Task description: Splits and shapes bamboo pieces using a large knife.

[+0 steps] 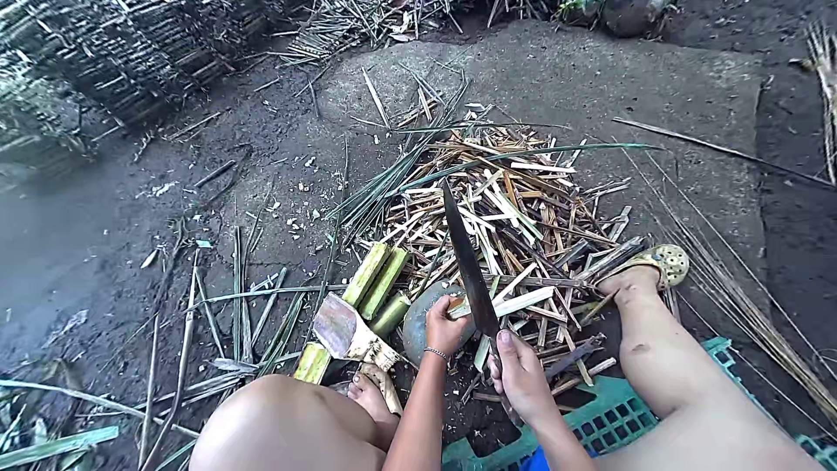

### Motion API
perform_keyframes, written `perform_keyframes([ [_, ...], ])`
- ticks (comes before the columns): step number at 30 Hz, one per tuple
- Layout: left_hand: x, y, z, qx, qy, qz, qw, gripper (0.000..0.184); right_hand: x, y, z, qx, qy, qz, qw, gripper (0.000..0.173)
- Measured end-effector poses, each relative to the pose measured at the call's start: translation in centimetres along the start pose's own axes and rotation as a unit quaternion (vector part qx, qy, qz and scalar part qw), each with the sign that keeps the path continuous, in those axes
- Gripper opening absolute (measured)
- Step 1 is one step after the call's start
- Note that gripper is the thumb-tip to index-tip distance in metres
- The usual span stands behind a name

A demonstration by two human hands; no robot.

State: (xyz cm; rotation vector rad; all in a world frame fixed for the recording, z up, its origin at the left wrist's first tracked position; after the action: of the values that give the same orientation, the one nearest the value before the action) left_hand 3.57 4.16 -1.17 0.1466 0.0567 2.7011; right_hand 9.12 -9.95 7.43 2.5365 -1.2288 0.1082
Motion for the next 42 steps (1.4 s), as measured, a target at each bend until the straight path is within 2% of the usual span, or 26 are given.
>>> perform_keyframes([
  [2, 0.2, 0.2, 0.4, 0.024, 0.039, -0.048, 0.998, 0.045, 0.1, -0.1, -0.1, -0.011, 0.010, -0.007, 1.000, 0.041],
  [3, 0.5, 0.2, 0.6, 0.033, 0.039, -0.073, 0.996, 0.047, 0.2, -0.2, -0.2, -0.015, 0.021, -0.012, 1.000, 0.041],
  [7, 1.2, -0.3, 0.6, 0.056, -0.023, -0.134, 0.989, 0.025, 0.6, -0.4, -0.3, -0.016, 0.041, -0.035, 0.998, 0.041],
  [9, 1.1, -0.1, 0.7, 0.043, 0.001, -0.117, 0.992, 0.022, 0.8, -0.4, -0.7, -0.002, 0.039, -0.031, 0.999, 0.040],
  [12, 0.8, 0.4, 0.9, 0.006, 0.054, -0.072, 0.996, 0.020, 1.2, 0.5, -2.4, 0.078, 0.009, 0.007, 0.997, 0.040],
  [16, 0.1, 1.0, 0.7, 0.012, 0.114, -0.039, 0.993, 0.017, 1.2, 1.6, -4.2, 0.167, -0.015, 0.037, 0.985, 0.053],
  [20, -0.5, 1.1, 0.4, 0.008, 0.130, -0.023, 0.991, 0.013, -0.2, 0.3, -1.5, 0.114, 0.077, 0.032, 0.990, 0.049],
  [24, -0.7, 1.3, 0.2, 0.017, 0.144, 0.001, 0.989, 0.011, -0.7, 0.1, -0.7, 0.072, 0.084, 0.021, 0.994, 0.043],
  [27, -0.7, 1.6, 0.4, 0.031, 0.157, 0.010, 0.987, 0.013, -0.1, 1.3, -2.3, 0.116, 0.048, 0.037, 0.991, 0.046],
  [29, -0.7, 1.8, 0.2, 0.037, 0.169, 0.017, 0.985, 0.015, 0.6, 2.0, -4.0, 0.177, 0.011, 0.050, 0.983, 0.055],
  [31, -0.7, 1.8, 0.3, 0.031, 0.170, 0.021, 0.985, 0.014, 0.7, 2.0, -4.6, 0.203, -0.006, 0.058, 0.978, 0.060],
  [33, -0.7, 1.7, 0.2, 0.028, 0.162, 0.018, 0.986, 0.014, 0.2, 1.3, -3.2, 0.160, 0.043, 0.045, 0.985, 0.059],
  [35, -0.8, 1.8, 0.1, 0.021, 0.146, 0.023, 0.989, 0.012, -0.6, 0.5, -0.7, 0.064, 0.113, 0.002, 0.992, 0.053],
  [38, -0.8, 1.6, 0.0, 0.004, 0.135, 0.014, 0.991, 0.009, -1.0, 0.2, 0.6, 0.034, 0.138, -0.013, 0.990, 0.048],
  [40, -0.5, 2.0, -0.2, 0.009, 0.149, -0.009, 0.989, 0.018, -0.7, 0.7, 0.5, 0.035, 0.129, -0.006, 0.991, 0.047],
  [42, 0.5, 1.5, -0.3, -0.002, 0.183, -0.023, 0.983, 0.053, 0.3, 1.2, -1.0, 0.059, 0.110, 0.009, 0.992, 0.049],
])
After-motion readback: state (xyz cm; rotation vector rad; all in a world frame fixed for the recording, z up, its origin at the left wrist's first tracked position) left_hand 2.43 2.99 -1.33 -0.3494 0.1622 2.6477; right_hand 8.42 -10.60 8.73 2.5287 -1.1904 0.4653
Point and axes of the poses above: each hand's wrist, its own y-axis away from the middle knuckle, its own x-axis out of the back of the hand, z = x × y, the point moved 6 cm from there along -y, towards the middle knuckle, and after that the axes turned 10 degrees about z, right-handed, at the moved point
